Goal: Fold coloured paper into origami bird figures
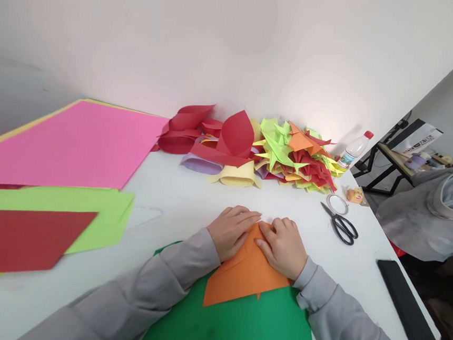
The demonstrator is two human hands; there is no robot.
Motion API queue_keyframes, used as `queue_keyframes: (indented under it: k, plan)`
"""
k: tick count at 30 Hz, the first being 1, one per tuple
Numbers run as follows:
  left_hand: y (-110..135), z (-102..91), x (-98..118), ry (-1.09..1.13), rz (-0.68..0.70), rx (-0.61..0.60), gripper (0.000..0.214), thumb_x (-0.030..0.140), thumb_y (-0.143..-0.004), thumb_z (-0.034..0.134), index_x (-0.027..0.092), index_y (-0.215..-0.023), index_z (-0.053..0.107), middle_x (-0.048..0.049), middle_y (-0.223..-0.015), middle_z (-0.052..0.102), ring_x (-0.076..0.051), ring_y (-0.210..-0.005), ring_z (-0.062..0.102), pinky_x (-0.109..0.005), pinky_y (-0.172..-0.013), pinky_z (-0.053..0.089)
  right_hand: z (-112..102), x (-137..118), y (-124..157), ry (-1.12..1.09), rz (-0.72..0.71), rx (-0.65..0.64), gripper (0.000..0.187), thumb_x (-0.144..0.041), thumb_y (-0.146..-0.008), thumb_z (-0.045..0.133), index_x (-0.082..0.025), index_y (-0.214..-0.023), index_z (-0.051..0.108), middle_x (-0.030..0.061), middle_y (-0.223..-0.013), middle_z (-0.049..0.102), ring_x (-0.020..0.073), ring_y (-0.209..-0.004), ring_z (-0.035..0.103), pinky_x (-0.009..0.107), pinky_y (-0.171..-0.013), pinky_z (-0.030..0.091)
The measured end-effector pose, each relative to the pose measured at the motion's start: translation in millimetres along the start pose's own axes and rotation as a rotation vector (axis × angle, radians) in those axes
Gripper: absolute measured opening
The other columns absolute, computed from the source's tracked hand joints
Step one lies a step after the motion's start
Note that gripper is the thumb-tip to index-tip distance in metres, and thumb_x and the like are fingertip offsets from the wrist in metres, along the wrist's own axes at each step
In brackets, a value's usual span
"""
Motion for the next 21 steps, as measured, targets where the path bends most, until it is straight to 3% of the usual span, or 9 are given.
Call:
queue_keyframes:
  k: [5,15,18,21]
  plan:
    - [0,4.3,5,-0.061,0.048,-0.107,0.045,0.013,-0.079,0.043,0.018,-0.121,0.059,-0.008,-0.113,0.069,-0.025,-0.102,0.054,-0.042,-0.082,0.04,-4,-13,3,0.021,-0.104,0.025,0.037,-0.04,-0.095,0.045,-0.012,-0.112,0.063,0.0092,-0.082,0.054,0.0234,-0.081,0.045,0.04,-0.078,0.037]
    - [4,5.5,7,-0.193,0.084,-0.096,0.045,0.008,-0.076,0.046,0.02,-0.116,0.063,-0.005,-0.122,0.066,-0.023,-0.1,0.053,-0.04,-0.079,0.038,-17,-56,27,-0.143,-0.319,0.063,0.023,-0.029,-0.091,0.05,-0.015,-0.08,0.065,0.0029,-0.071,0.048,0.0182,-0.07,0.039,0.036,-0.073,0.036]
    - [4,4.8,9,-0.203,0.103,-0.087,0.045,0.007,-0.077,0.045,0.019,-0.116,0.063,-0.0048,-0.122,0.066,-0.023,-0.1,0.053,-0.039,-0.079,0.038,-28,-45,27,-0.238,-0.308,0.186,0.027,-0.028,-0.092,0.047,-0.017,-0.075,0.065,0.0025,-0.067,0.049,0.0177,-0.069,0.039,0.036,-0.074,0.035]
    - [4,5.8,11,-0.209,0.113,-0.092,0.045,0.007,-0.078,0.044,0.018,-0.117,0.062,-0.0063,-0.123,0.065,-0.023,-0.101,0.053,-0.039,-0.081,0.038,-30,-12,21,-0.233,-0.116,0.263,0.028,-0.023,-0.094,0.042,-0.013,-0.093,0.068,0.0059,-0.075,0.055,0.0193,-0.076,0.044,0.036,-0.075,0.036]
Point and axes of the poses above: each hand's wrist, its own y-axis away from the middle knuckle, its own z-axis out of the palm, x = y × z, the point moved 7 cm from there along -y, towards the middle knuckle
